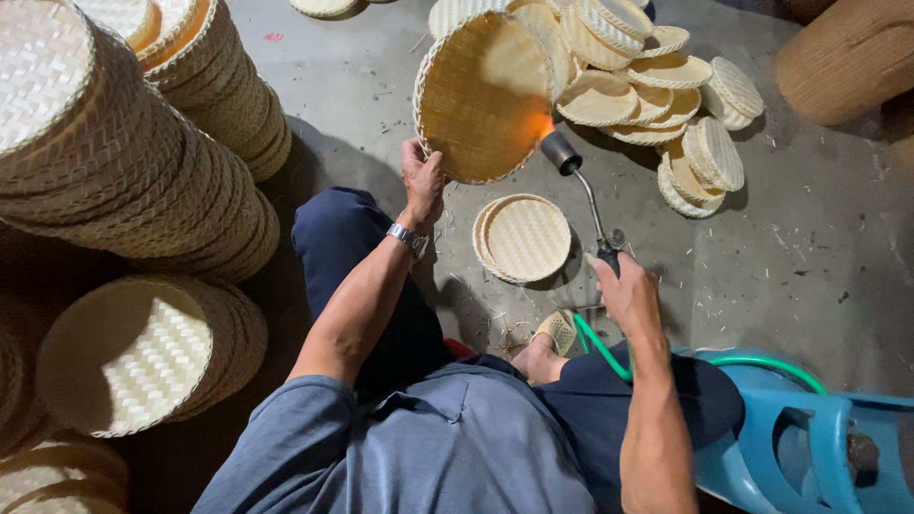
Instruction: The person uses a handheld blowtorch to apply heat to the interior surface of woven baskets. They pick up baskets from a stack, rotate them to expose different areas to the flame, and then place them back down. The process is repeated for multiple baskets in a continuous workflow.
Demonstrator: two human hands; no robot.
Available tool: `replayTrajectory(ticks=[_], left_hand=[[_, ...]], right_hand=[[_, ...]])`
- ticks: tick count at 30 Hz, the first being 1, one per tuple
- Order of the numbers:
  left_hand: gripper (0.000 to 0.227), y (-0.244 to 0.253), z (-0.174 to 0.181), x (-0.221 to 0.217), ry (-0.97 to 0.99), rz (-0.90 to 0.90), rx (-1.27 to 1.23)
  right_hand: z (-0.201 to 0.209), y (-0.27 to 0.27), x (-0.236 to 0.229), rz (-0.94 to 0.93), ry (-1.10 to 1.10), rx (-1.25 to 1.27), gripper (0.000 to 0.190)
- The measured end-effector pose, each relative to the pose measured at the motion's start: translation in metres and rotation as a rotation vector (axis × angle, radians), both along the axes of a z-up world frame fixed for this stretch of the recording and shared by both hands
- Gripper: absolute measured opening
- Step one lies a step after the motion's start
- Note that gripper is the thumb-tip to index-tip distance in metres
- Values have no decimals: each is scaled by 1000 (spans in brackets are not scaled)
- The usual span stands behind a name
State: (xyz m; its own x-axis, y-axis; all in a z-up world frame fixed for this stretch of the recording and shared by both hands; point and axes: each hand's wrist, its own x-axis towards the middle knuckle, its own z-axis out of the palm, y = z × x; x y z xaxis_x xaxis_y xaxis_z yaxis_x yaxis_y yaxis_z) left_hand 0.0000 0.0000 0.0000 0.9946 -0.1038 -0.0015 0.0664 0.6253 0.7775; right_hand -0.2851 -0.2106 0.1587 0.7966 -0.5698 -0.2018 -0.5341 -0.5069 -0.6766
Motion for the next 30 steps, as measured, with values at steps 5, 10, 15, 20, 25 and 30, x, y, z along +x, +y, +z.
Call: replayTrajectory(ticks=[5,10,15,20,25,30], left_hand=[[27,-4,-12,6,9,21,101],[25,-4,-18,7,-9,21,130],[26,-3,-14,8,-24,11,175],[24,-1,-6,12,-13,26,197],[23,2,2,7,22,-34,179],[25,-2,-16,14,-91,-46,197]], right_hand=[[7,-17,11,52,-4,-119,37],[29,-12,12,-9,61,35,31],[25,-15,9,-34,5,70,30],[16,-14,-4,32,151,181,37],[26,-17,4,-45,111,141,35],[54,-27,25,-40,-15,147,34]])
